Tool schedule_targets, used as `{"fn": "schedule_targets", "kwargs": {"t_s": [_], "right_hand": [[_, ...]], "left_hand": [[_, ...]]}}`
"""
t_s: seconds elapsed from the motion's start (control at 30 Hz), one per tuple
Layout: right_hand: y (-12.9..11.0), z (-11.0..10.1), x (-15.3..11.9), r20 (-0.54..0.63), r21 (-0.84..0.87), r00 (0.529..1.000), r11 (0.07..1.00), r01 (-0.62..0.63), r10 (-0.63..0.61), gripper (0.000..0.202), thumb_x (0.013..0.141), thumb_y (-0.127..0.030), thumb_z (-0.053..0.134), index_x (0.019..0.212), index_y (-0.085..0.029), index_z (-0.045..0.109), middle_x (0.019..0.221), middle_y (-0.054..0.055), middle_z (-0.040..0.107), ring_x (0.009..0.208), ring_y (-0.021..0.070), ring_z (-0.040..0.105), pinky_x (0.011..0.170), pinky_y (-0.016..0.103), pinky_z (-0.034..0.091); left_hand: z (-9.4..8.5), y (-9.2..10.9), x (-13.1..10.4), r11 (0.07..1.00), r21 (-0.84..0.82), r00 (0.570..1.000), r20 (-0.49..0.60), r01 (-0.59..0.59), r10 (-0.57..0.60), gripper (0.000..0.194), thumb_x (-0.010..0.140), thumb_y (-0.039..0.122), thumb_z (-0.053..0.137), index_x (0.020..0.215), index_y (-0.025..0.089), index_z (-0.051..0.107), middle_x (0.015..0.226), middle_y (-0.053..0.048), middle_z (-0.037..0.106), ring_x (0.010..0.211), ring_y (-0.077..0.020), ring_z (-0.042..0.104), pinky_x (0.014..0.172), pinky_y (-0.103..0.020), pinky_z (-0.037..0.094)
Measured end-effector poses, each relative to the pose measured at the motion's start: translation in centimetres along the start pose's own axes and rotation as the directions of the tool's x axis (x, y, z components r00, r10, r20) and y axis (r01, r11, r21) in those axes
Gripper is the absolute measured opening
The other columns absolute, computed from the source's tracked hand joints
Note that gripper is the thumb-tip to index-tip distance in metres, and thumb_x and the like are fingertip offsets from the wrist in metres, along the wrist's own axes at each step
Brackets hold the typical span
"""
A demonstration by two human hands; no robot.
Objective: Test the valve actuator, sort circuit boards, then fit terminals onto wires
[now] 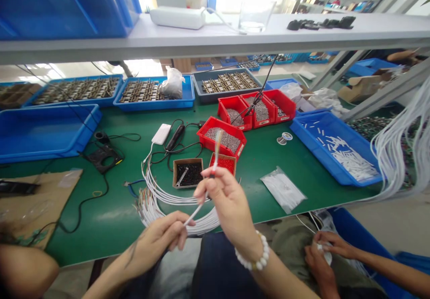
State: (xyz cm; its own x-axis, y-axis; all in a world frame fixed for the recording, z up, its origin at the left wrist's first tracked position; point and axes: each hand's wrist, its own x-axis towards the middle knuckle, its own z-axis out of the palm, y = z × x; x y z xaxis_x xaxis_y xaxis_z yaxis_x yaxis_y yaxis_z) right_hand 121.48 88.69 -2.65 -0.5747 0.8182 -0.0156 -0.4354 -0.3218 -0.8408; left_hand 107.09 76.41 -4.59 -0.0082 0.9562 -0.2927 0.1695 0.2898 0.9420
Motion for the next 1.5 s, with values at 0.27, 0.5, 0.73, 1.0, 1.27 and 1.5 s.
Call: {"fn": "schedule_targets", "kwargs": {"t_s": [0.27,0.5,0.73,1.0,1.27,1.5], "right_hand": [[5.5,-6.3,1.4,-0.278,-0.166,0.951,0.969,-0.185,0.134,0.031,0.080,-0.042,0.071,0.094,-0.019,0.056,0.078,-0.003,0.058,0.071,0.0109,0.058,0.074,0.026,0.049],[14.2,-10.5,0.0,-0.362,-0.298,0.768,0.715,-0.632,0.529,0.013,0.092,-0.022,0.061,0.099,-0.012,0.060,0.080,-0.001,0.061,0.061,0.0101,0.059,0.056,0.024,0.052],[14.6,-14.0,-1.4,-0.498,-0.326,0.696,0.633,-0.702,0.516,0.014,0.094,-0.024,0.059,0.101,-0.012,0.061,0.090,0.002,0.063,0.071,0.0119,0.062,0.062,0.026,0.055],[15.2,-12.1,-3.6,-0.560,-0.236,0.681,0.697,-0.677,0.472,0.015,0.096,-0.026,0.056,0.093,-0.012,0.061,0.080,0.000,0.062,0.063,0.0095,0.059,0.056,0.022,0.052],[15.4,-9.8,-3.2,-0.480,-0.140,0.635,0.662,-0.737,0.605,0.019,0.097,-0.028,0.054,0.086,-0.014,0.061,0.076,-0.001,0.061,0.062,0.0087,0.059,0.055,0.021,0.051],[15.4,-9.3,-3.2,-0.510,-0.161,0.606,0.625,-0.764,0.610,0.018,0.096,-0.029,0.056,0.093,-0.011,0.060,0.078,-0.001,0.060,0.060,0.0088,0.057,0.053,0.021,0.051]], "left_hand": [[-9.1,-3.6,0.9,0.604,0.797,0.928,-0.231,0.009,0.292,0.030,0.091,0.041,0.048,0.077,0.023,0.069,0.072,-0.005,0.062,0.072,-0.0229,0.054,0.076,-0.036,0.041],[-7.2,-13.2,4.2,0.616,0.782,0.955,-0.244,0.090,0.170,0.019,0.091,0.029,0.054,0.101,0.015,0.064,0.111,-0.011,0.063,0.106,-0.0260,0.058,0.093,-0.049,0.045],[1.1,-16.9,6.2,0.687,0.726,0.999,0.047,-0.021,-0.019,0.027,0.091,0.036,0.057,0.107,0.015,0.062,0.103,-0.006,0.066,0.090,-0.0190,0.064,0.082,-0.041,0.054],[1.5,-17.5,5.9,0.719,0.695,0.999,0.030,0.009,-0.041,0.019,0.092,0.031,0.056,0.097,0.014,0.063,0.097,-0.004,0.066,0.087,-0.0173,0.064,0.079,-0.038,0.054],[1.8,-18.1,5.4,0.736,0.676,0.996,0.038,0.031,-0.077,0.023,0.091,0.031,0.058,0.107,0.015,0.062,0.105,-0.006,0.066,0.093,-0.0198,0.064,0.083,-0.042,0.054],[2.1,-19.3,5.9,0.727,0.681,0.993,-0.007,0.089,-0.116,0.020,0.092,0.031,0.057,0.101,0.014,0.063,0.100,-0.005,0.066,0.089,-0.0181,0.064,0.080,-0.039,0.054]]}}
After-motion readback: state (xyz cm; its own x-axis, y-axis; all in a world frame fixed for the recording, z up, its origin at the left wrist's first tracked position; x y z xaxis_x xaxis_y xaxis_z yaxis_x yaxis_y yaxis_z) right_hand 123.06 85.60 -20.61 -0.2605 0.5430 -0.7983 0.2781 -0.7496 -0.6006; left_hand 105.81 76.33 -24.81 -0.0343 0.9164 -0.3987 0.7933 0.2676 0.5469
